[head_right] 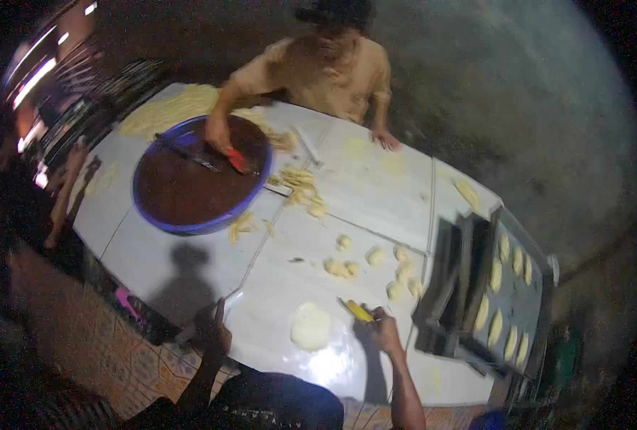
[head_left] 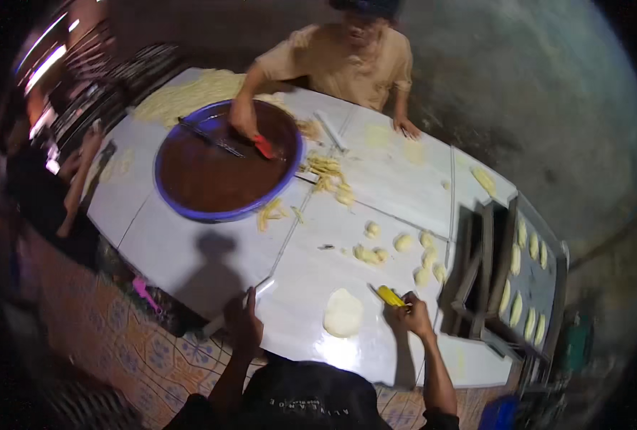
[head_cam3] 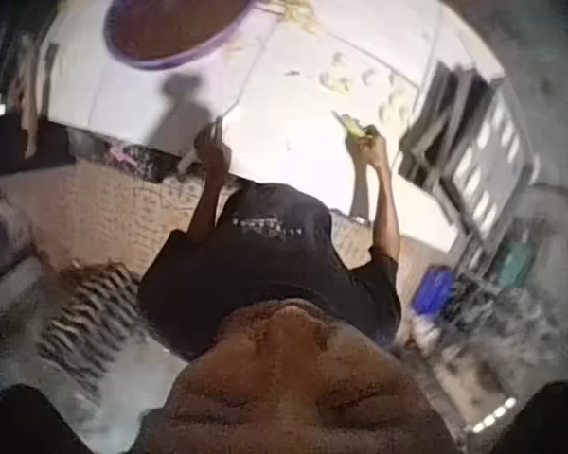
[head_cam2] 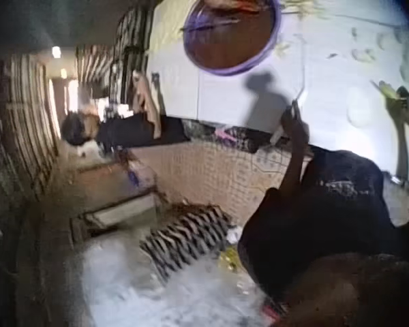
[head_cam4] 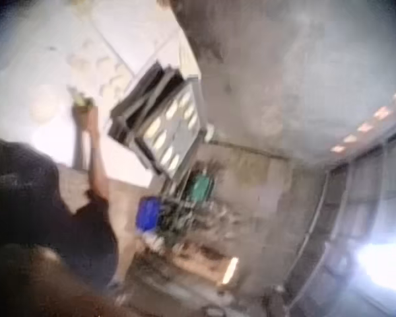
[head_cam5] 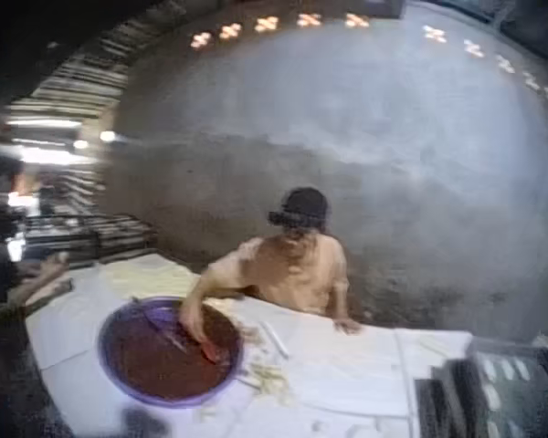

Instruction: The person prepares bread dough by flattening dough pieces on a table, spreading filling onto them with a spatula, rolling the dough into shape, and placing the shaped rolls onto a baking tray.

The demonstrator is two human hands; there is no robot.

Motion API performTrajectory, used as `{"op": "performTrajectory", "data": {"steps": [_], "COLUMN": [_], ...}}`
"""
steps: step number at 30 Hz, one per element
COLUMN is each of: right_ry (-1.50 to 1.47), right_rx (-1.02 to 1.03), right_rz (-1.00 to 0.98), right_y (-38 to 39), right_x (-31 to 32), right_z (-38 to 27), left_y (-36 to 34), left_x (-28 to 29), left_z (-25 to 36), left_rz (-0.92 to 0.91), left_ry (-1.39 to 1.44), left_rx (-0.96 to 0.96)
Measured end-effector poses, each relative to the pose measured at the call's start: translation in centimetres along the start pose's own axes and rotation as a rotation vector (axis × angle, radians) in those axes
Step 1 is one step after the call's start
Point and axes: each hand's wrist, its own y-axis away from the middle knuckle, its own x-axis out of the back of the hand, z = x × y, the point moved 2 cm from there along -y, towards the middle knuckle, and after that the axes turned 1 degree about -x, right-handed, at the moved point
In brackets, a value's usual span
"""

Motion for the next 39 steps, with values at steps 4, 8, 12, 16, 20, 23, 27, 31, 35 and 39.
{"op": "performTrajectory", "data": {"steps": [4, 8, 12, 16, 20, 23, 27, 31, 35, 39], "right_ry": [-0.291, -0.048, 0.324, 0.507, 0.863, 0.893, 0.874, 0.672, 0.606, 0.456], "right_rx": [0.355, 0.316, 0.875, 0.745, 0.878, 0.928, 1.013, 0.962, 0.951, 0.798], "right_rz": [-0.097, -0.193, -0.386, -0.586, -0.519, -0.749, -0.941, -1.217, -1.222, -1.195], "right_y": [-6.8, -14.3, -19.3, -21.7, -29.1, -30.7, -30.2, -30.3, -26.7, -20.6], "right_x": [-6.2, -10.8, -16.9, -18.4, -21.4, -24.0, -23.0, -20.2, -11.3, -4.3], "right_z": [-19.5, -33.4, -37.6, -45.0, -42.8, -41.2, -43.3, -45.1, -46.2, -36.1], "left_y": [1.3, 1.5, 1.0, 1.5, 0.6, 0.5, 0.4, 2.1, 0.9, 0.4], "left_x": [0.9, 0.0, 0.1, -0.5, -0.1, 0.7, 0.7, -1.5, 0.7, -0.9], "left_z": [-1.8, -2.8, -2.1, -3.0, -2.3, -2.1, -2.2, -3.2, -1.5, -1.1], "left_rz": [0.094, 0.131, 0.223, 0.2, 0.169, 0.155, 0.059, 0.146, 0.125, 0.227], "left_ry": [-0.039, -0.019, 0.147, 0.202, 0.145, 0.293, 0.212, 0.029, 0.025, 0.0], "left_rx": [0.211, 0.259, 0.317, 0.312, 0.23, 0.474, 0.466, 0.324, 0.287, 0.307]}}
